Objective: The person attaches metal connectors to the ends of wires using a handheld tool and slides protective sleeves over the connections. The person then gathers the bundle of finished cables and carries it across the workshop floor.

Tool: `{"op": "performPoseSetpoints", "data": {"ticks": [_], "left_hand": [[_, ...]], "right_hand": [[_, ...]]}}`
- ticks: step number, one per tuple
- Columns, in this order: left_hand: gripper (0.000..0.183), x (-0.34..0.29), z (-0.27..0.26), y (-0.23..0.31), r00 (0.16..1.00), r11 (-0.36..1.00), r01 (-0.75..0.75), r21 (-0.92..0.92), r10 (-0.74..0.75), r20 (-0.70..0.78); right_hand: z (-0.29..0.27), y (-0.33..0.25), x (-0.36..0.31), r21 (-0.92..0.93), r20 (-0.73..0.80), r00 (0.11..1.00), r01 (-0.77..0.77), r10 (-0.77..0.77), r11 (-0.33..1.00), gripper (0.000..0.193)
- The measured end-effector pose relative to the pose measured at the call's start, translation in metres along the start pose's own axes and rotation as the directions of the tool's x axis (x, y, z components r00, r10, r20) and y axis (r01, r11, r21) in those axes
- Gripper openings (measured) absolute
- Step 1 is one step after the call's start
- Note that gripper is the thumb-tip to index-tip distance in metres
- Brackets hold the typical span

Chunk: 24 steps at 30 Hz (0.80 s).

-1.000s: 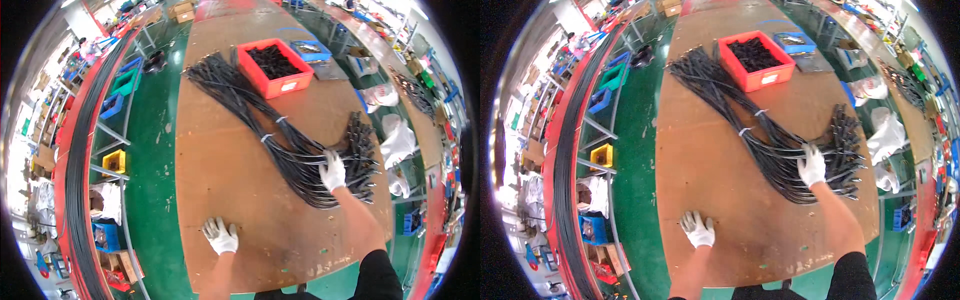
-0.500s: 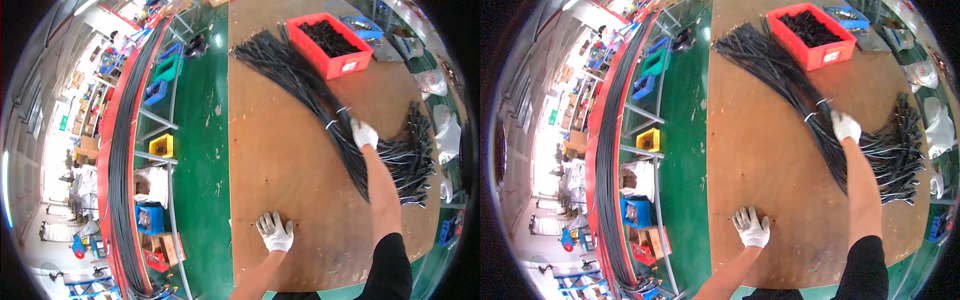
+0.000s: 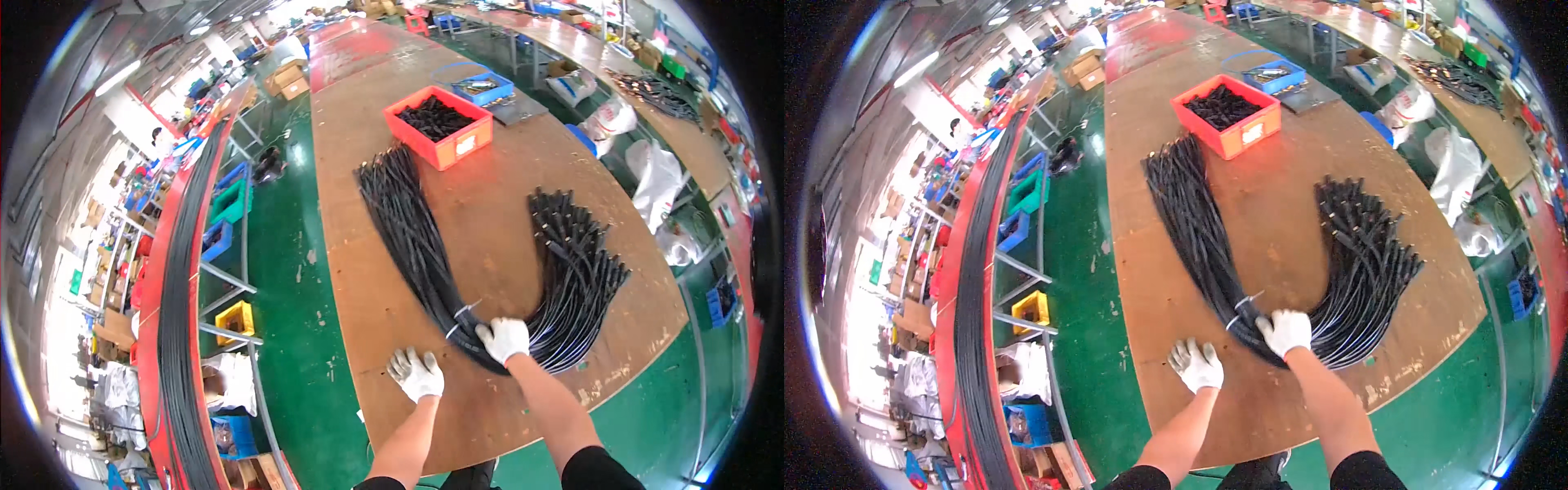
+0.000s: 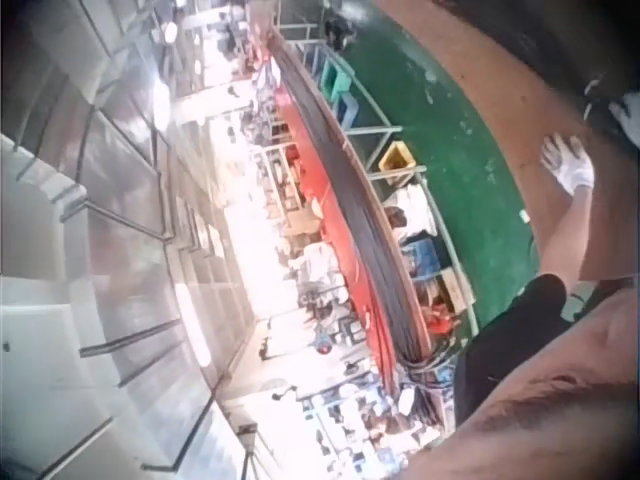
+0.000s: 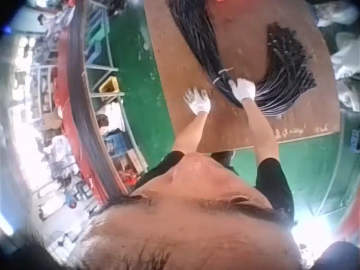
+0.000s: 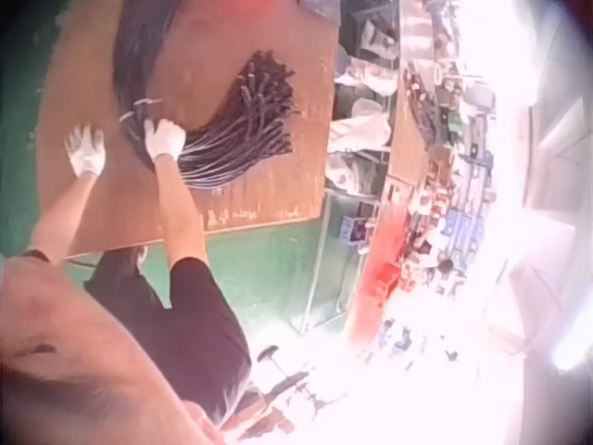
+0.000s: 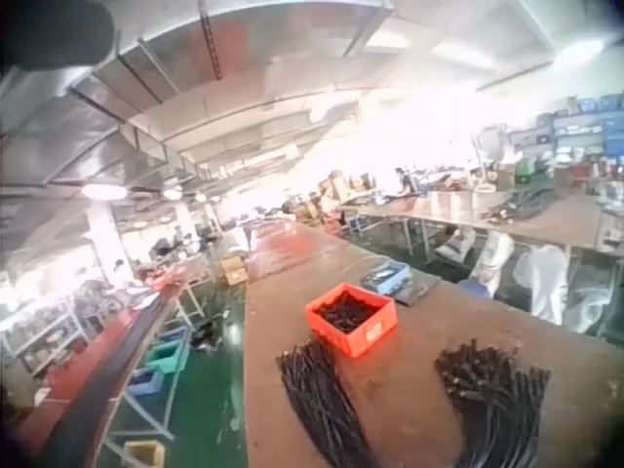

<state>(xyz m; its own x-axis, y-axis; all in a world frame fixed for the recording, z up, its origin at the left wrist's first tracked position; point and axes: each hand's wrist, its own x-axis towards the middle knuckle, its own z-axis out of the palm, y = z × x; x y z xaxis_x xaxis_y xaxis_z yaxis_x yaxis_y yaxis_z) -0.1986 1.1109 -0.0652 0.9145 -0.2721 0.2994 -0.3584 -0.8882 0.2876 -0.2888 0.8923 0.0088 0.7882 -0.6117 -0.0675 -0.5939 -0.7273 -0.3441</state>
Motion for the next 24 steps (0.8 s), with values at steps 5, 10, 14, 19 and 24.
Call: {"op": "performPoseSetpoints", "data": {"ticks": [5, 10, 14, 19, 24], "left_hand": [[0.05, 0.008, 0.0, 0.001, 0.996, 0.995, -0.052, -0.085, 0.046, -0.073], [0.054, 0.012, -0.001, -0.014, 0.998, 0.967, -0.063, -0.247, 0.059, -0.022], [0.057, 0.003, -0.022, 0.002, 0.993, 0.951, -0.081, -0.3, 0.102, 0.054], [0.024, -0.005, -0.067, 0.095, 0.474, 0.47, -0.612, -0.636, 0.862, 0.181], [0.072, -0.019, -0.051, 0.147, -0.194, 0.357, -0.727, -0.586, 0.712, 0.675]], "right_hand": [[0.005, 0.014, -0.119, 0.028, 0.063, 0.996, 0.068, -0.07, 0.997, 0.051], [-0.008, 0.026, -0.188, 0.045, 0.056, 0.992, 0.107, -0.109, 0.993, 0.042], [-0.026, 0.02, -0.23, 0.058, -0.396, 0.918, 0.008, 0.016, 0.998, 0.048], [-0.005, 0.028, -0.327, 0.477, -0.243, 0.407, -0.74, 0.881, 0.474, 0.061], [0.014, 0.043, -0.383, 0.383, 0.599, 0.41, -0.901, 0.688, 0.204, 0.061]]}}
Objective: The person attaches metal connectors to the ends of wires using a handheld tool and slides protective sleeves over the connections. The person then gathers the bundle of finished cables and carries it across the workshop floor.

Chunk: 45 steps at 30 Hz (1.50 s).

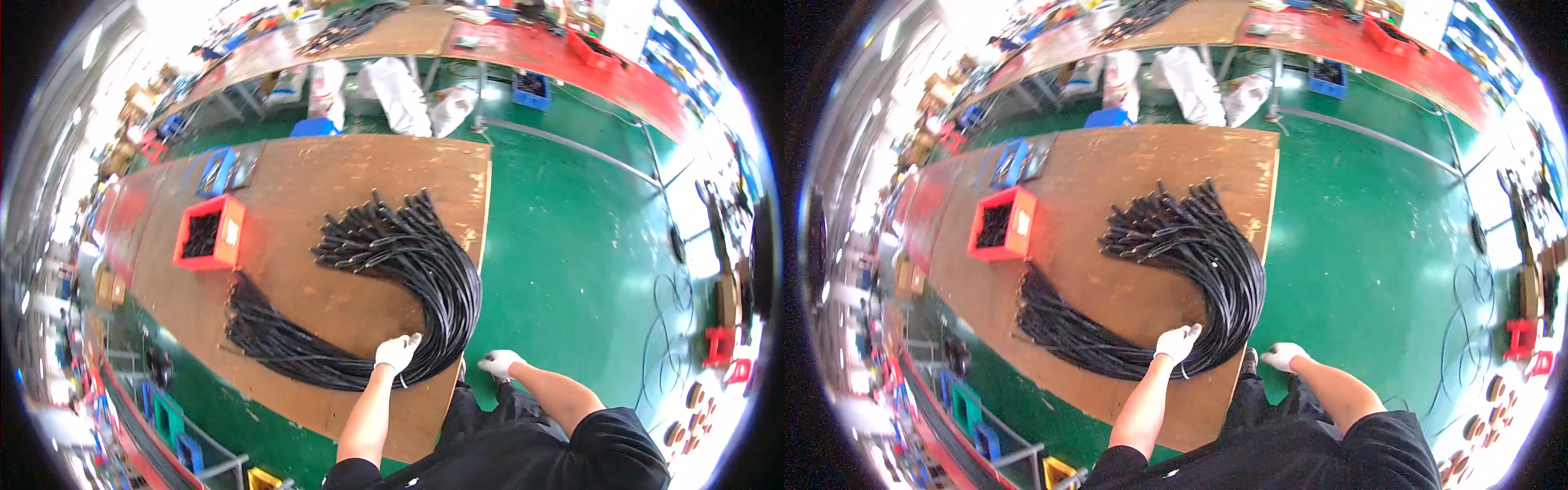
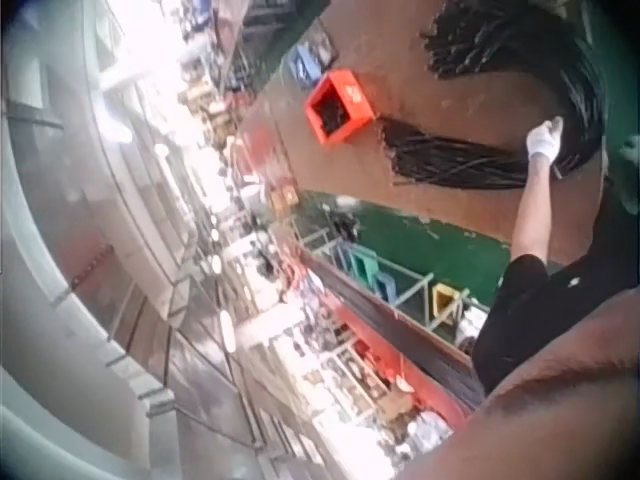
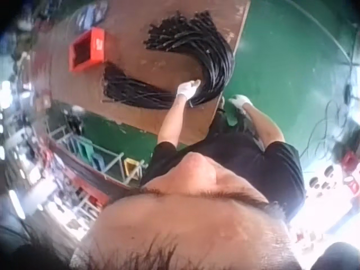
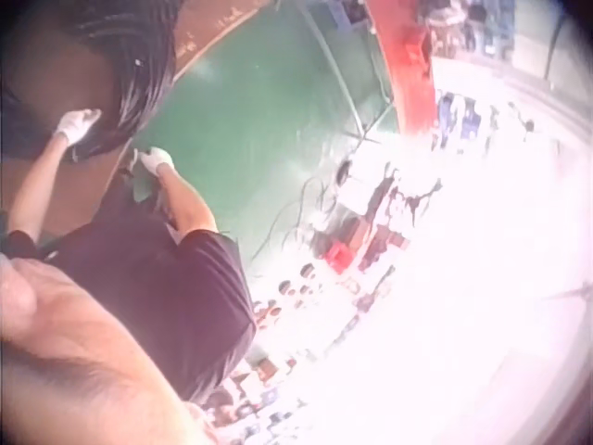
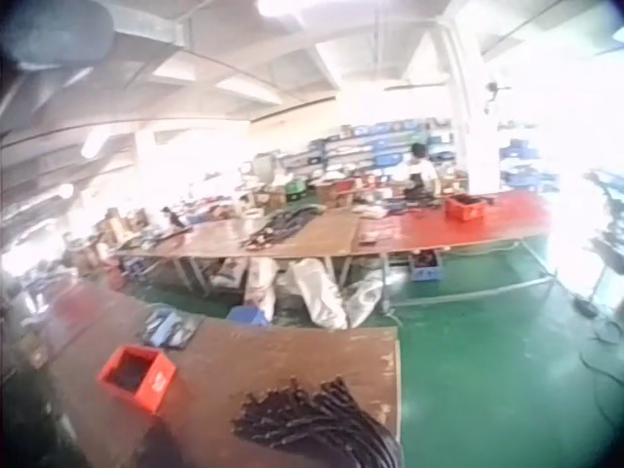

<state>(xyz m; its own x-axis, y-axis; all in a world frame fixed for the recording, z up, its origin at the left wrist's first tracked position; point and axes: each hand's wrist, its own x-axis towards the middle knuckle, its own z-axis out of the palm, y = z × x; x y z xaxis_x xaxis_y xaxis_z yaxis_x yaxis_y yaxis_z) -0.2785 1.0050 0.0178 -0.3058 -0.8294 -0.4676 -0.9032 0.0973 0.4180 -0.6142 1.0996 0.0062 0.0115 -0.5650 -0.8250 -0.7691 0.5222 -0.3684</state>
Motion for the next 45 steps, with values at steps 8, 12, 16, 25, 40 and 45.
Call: {"op": "performPoseSetpoints", "data": {"ticks": [8, 12, 16, 25, 40, 45], "left_hand": [[0.104, 0.003, 0.009, 0.024, 0.955, 0.976, 0.209, 0.066, -0.218, 0.202], [0.108, 0.006, 0.017, 0.036, 0.953, 0.957, 0.253, 0.142, -0.272, 0.137], [0.108, 0.012, 0.032, 0.015, 0.932, 0.96, 0.272, 0.065, -0.28, 0.229], [0.102, -0.042, 0.037, 0.032, 0.877, 0.936, 0.267, -0.229, -0.138, 0.459], [0.094, -0.043, -0.026, 0.191, 0.891, 0.865, 0.144, -0.481, 0.099, 0.444], [0.093, -0.085, -0.005, 0.304, 0.843, 0.82, 0.13, -0.558, 0.204, 0.497]], "right_hand": [[0.057, -0.079, -0.017, 0.7, 0.214, 0.976, -0.134, -0.027, 0.702, 0.084], [0.093, -0.089, 0.033, 0.851, -0.078, 0.982, -0.025, 0.174, 0.525, 0.092], [0.082, -0.092, 0.032, 0.869, -0.095, 0.976, -0.014, 0.195, 0.495, 0.087], [0.082, -0.07, 0.002, 0.955, 0.009, 0.995, -0.038, 0.099, 0.296, 0.046], [0.005, -0.005, -0.17, 0.997, 0.076, 0.602, -0.027, -0.795, 0.075, 0.062], [0.024, 0.063, -0.178, 0.958, -0.273, 0.522, 0.227, -0.808, -0.177, 0.064]]}}
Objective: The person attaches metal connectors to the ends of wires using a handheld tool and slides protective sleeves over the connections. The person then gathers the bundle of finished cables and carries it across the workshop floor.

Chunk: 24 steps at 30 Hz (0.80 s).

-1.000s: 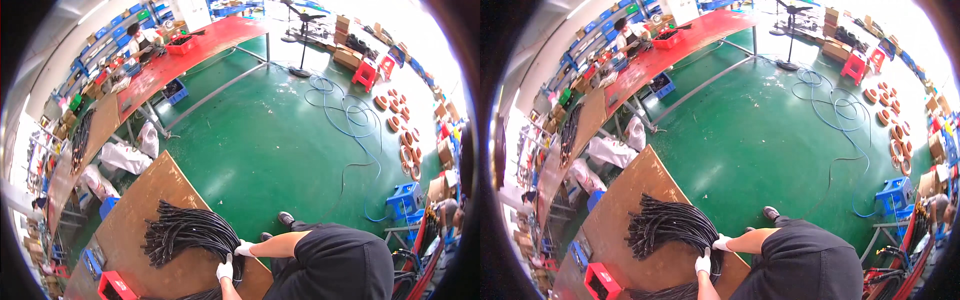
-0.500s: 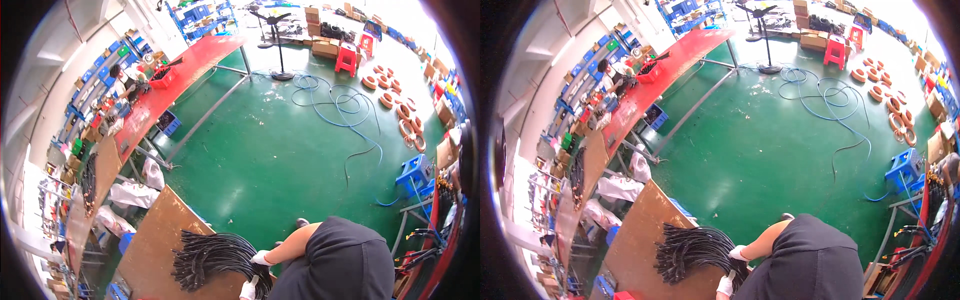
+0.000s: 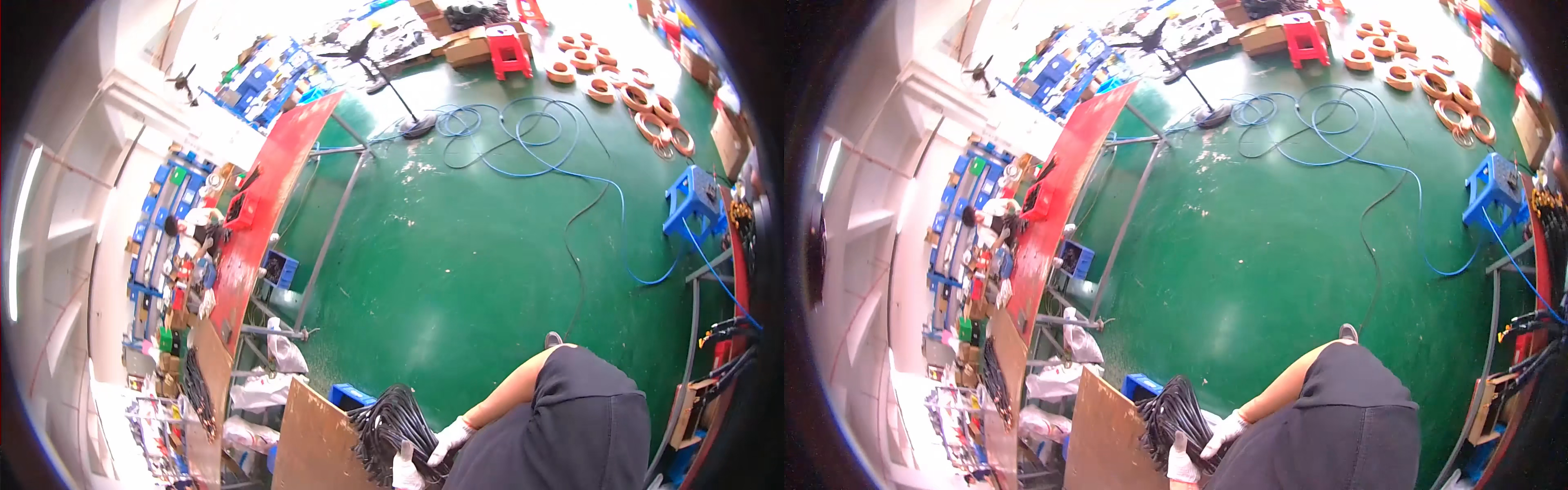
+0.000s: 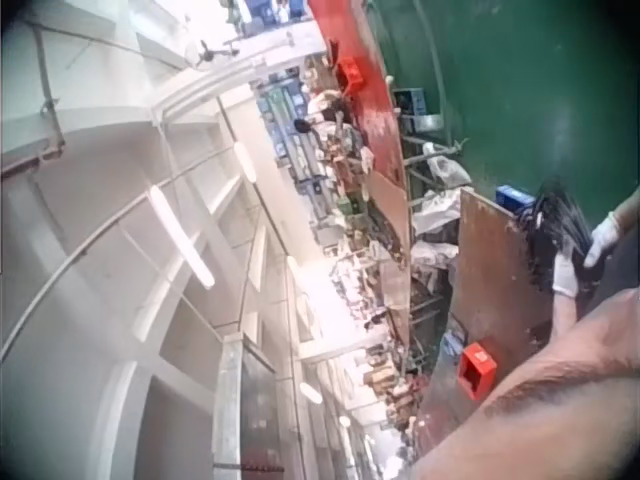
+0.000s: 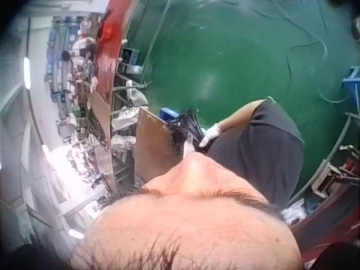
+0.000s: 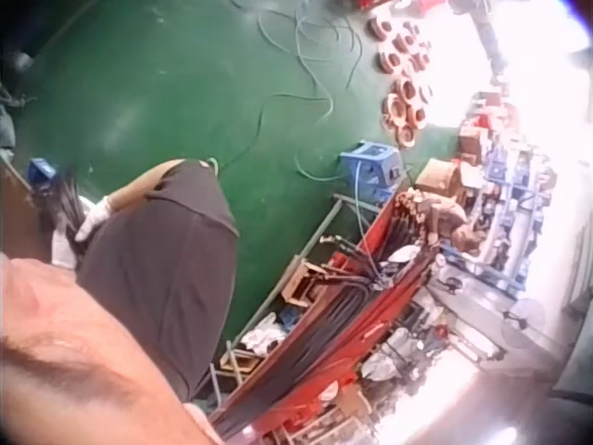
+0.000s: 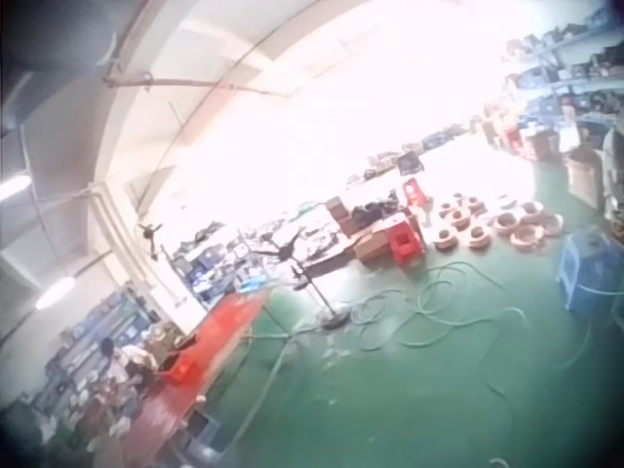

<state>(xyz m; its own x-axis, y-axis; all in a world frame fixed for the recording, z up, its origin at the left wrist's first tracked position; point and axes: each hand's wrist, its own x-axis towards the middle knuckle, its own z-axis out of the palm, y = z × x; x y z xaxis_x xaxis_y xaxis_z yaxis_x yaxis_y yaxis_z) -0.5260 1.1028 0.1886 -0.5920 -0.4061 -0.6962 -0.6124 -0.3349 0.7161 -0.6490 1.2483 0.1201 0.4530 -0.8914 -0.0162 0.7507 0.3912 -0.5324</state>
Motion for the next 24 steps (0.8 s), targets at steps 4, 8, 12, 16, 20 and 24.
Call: {"op": "performPoseSetpoints", "data": {"ticks": [4, 8, 12, 16, 20, 24], "left_hand": [[0.092, -0.003, 0.09, 0.05, 0.999, 0.991, -0.036, -0.13, 0.039, 0.023], [0.066, 0.014, 0.165, 0.087, 0.863, 0.745, -0.401, 0.533, 0.502, -0.052], [0.066, 0.021, 0.264, 0.15, 0.985, 0.878, -0.171, 0.448, 0.165, 0.052], [0.052, 0.085, 0.284, 0.151, 0.985, 0.945, -0.063, 0.322, 0.007, 0.174], [0.04, 0.117, 0.34, 0.198, 0.953, 0.893, -0.128, 0.432, -0.01, 0.303], [0.042, 0.17, 0.41, 0.255, 0.899, 0.785, -0.276, 0.554, 0.007, 0.438]], "right_hand": [[0.012, -0.054, -0.099, -0.268, -0.21, 0.976, 0.002, -0.061, 0.963, 0.056], [0.016, -0.09, -0.19, -0.497, -0.471, 0.879, -0.198, -0.071, 0.845, 0.065], [-0.053, -0.067, -0.21, -0.336, -0.384, 0.867, 0.189, -0.318, 0.923, 0.065], [-0.024, -0.116, -0.279, -0.351, -0.383, 0.77, 0.39, -0.511, 0.851, 0.075], [-0.046, -0.149, -0.322, -0.399, -0.599, 0.766, -0.033, -0.233, 0.917, 0.086], [-0.18, -0.122, -0.301, -0.739, -0.502, 0.563, 0.116, -0.657, 0.664, 0.088]]}}
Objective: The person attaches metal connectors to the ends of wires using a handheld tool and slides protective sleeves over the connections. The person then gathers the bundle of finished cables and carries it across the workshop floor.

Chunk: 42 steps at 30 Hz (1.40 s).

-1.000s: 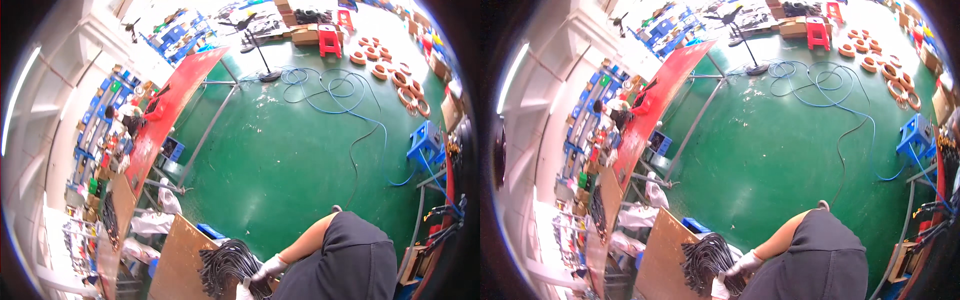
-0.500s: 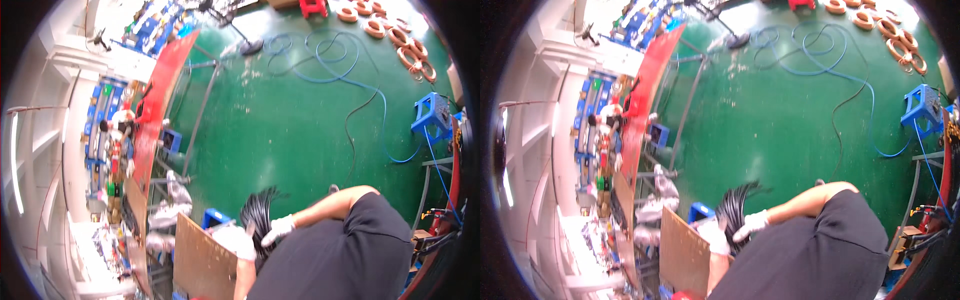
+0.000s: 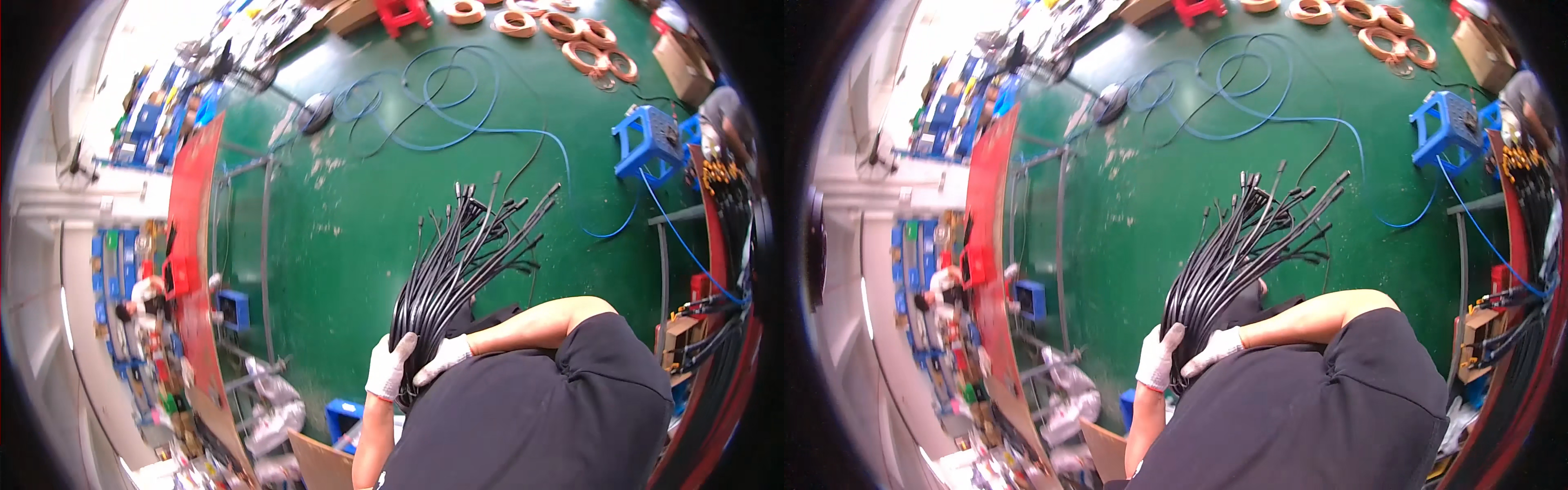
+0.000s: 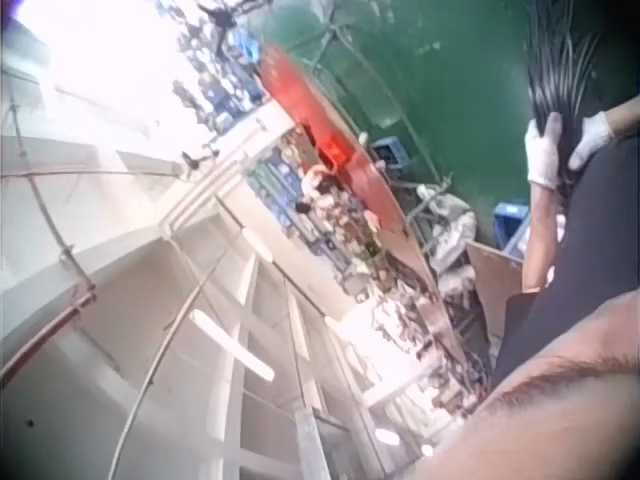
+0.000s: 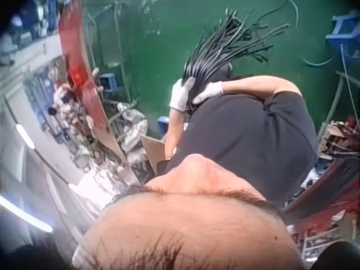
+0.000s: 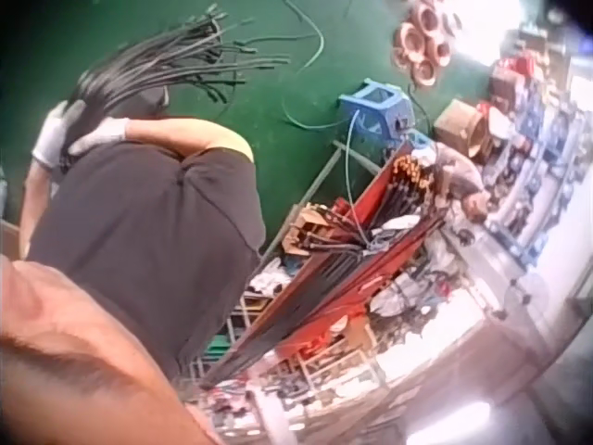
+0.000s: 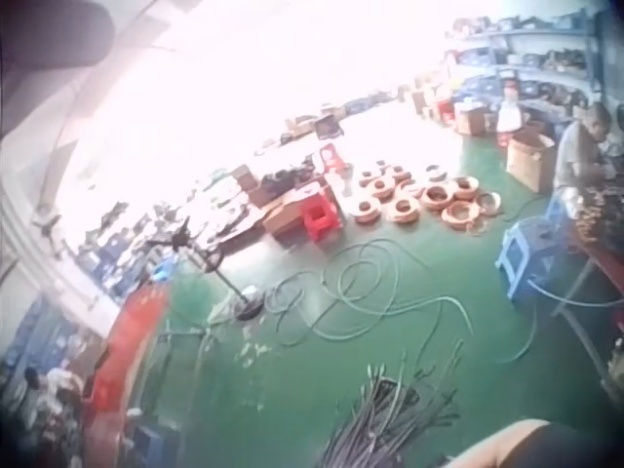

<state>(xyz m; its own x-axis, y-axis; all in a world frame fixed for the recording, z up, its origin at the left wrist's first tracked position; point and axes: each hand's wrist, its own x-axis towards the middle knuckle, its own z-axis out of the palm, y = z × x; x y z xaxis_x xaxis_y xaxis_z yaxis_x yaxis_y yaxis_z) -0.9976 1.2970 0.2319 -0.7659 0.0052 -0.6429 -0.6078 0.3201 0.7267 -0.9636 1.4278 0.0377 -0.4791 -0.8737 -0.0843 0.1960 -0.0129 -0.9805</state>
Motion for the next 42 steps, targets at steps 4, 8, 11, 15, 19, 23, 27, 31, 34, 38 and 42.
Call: {"op": "performPoseSetpoints", "data": {"ticks": [4, 8, 11, 15, 19, 23, 27, 31, 34, 38, 42], "left_hand": [[0.044, 0.079, 0.003, 0.083, 0.977, 0.971, -0.13, 0.2, 0.091, 0.193], [0.043, 0.157, 0.013, 0.133, 0.93, 0.94, -0.189, 0.283, 0.08, 0.358], [0.042, 0.204, 0.029, 0.161, 0.901, 0.961, -0.16, 0.227, 0.048, 0.432], [0.042, 0.276, 0.066, 0.219, 0.898, 0.897, -0.239, 0.371, 0.058, 0.436], [0.043, 0.335, 0.121, 0.305, 0.88, 0.758, -0.35, 0.55, 0.065, 0.47], [0.038, 0.385, 0.16, 0.395, 0.889, 0.683, -0.364, 0.633, 0.052, 0.455], [0.041, 0.428, 0.192, 0.452, 0.871, 0.603, -0.44, 0.666, 0.107, 0.479], [0.046, 0.459, 0.246, 0.507, 0.861, 0.575, -0.446, 0.686, 0.066, 0.504], [0.052, 0.497, 0.275, 0.539, 0.815, 0.585, -0.502, 0.637, 0.073, 0.575], [0.058, 0.543, 0.31, 0.591, 0.768, 0.707, -0.452, 0.544, -0.002, 0.641], [0.057, 0.614, 0.336, 0.66, 0.708, 0.78, -0.457, 0.428, 0.028, 0.706]], "right_hand": [[-0.09, -0.087, -0.007, 0.273, -0.076, 0.966, -0.219, 0.248, 0.937, 0.077], [-0.144, -0.1, 0.0, 0.305, -0.44, 0.896, 0.083, 0.063, 0.949, 0.07], [-0.194, -0.138, -0.013, 0.391, -0.318, 0.891, -0.189, 0.325, 0.901, 0.071], [-0.257, -0.151, -0.016, 0.356, -0.637, 0.749, 0.078, 0.181, 0.931, 0.063], [-0.356, -0.118, -0.009, 0.321, -0.613, 0.787, 0.169, 0.068, 0.932, 0.06], [-0.45, -0.17, -0.023, 0.255, -0.714, 0.7, 0.274, -0.01, 0.927, 0.06], [-0.523, -0.189, -0.038, 0.228, -0.679, 0.734, 0.213, -0.001, 0.95, 0.06], [-0.585, -0.192, -0.059, 0.187, -0.756, 0.655, 0.233, -0.012, 0.954, 0.053], [-0.631, -0.18, -0.062, 0.198, -0.807, 0.591, 0.237, 0.021, 0.951, 0.053], [-0.696, -0.222, -0.104, 0.368, -0.817, 0.551, 0.273, 0.169, 0.889, 0.054], [-0.792, -0.221, -0.1, 0.483, -0.848, 0.493, 0.567, 0.194, 0.667, 0.048]]}}
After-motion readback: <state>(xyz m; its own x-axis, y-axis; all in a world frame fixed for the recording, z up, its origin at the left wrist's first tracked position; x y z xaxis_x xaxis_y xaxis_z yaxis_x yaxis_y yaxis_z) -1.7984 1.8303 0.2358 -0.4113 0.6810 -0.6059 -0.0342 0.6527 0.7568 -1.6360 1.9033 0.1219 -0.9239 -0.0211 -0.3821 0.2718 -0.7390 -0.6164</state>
